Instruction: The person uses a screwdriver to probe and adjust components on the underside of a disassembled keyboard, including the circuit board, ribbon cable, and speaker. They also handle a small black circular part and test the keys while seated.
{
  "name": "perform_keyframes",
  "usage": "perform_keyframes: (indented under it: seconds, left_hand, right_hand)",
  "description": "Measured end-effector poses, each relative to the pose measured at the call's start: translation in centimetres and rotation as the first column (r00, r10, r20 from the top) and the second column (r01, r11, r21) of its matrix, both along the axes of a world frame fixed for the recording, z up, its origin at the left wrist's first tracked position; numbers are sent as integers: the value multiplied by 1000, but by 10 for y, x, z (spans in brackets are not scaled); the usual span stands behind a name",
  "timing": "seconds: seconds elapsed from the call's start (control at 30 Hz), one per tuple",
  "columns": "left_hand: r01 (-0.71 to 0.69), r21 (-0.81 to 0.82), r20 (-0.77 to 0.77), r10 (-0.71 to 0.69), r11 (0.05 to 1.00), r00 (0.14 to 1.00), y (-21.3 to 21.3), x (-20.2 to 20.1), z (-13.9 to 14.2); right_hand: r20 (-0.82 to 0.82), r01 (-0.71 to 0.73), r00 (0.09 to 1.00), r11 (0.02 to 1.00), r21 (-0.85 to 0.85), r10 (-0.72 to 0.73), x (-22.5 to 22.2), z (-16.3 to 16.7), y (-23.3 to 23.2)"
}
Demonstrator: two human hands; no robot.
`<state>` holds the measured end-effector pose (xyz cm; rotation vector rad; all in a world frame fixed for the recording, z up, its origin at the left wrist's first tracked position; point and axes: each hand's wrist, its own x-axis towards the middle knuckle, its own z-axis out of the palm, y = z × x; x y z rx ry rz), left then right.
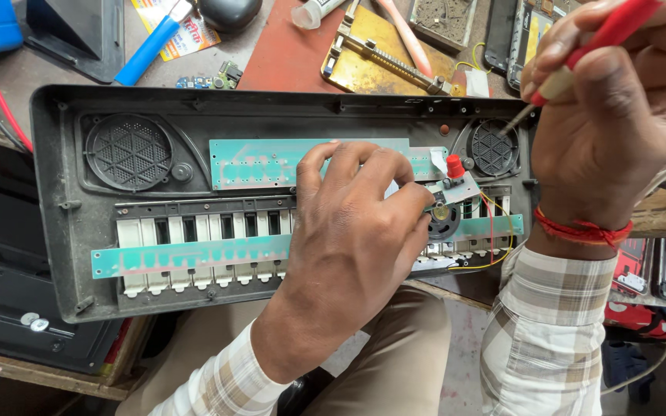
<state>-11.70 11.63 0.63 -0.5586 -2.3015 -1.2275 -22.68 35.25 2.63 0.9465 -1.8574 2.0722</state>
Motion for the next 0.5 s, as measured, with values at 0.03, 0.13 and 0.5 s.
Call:
perform_keyframes:
  seconds: [0.03, 0.13, 0.5]
  left_hand:
    - [-3, -9, 1, 3, 1000, 1000, -1, 1, 1]
    - [11, -37, 44, -9, 999, 999, -6, 4, 5]
    - [37, -105, 72, -30, 994, 997, -17, 12, 13]
  right_hand:
    - [0, 8, 1000, 1000, 3, -8, 1, 0, -1]
    - [-3, 28, 1000, 1000, 10, -28, 2, -1, -2]
    - [-37, 128, 991, 992, 11, -127, 5, -6, 2]
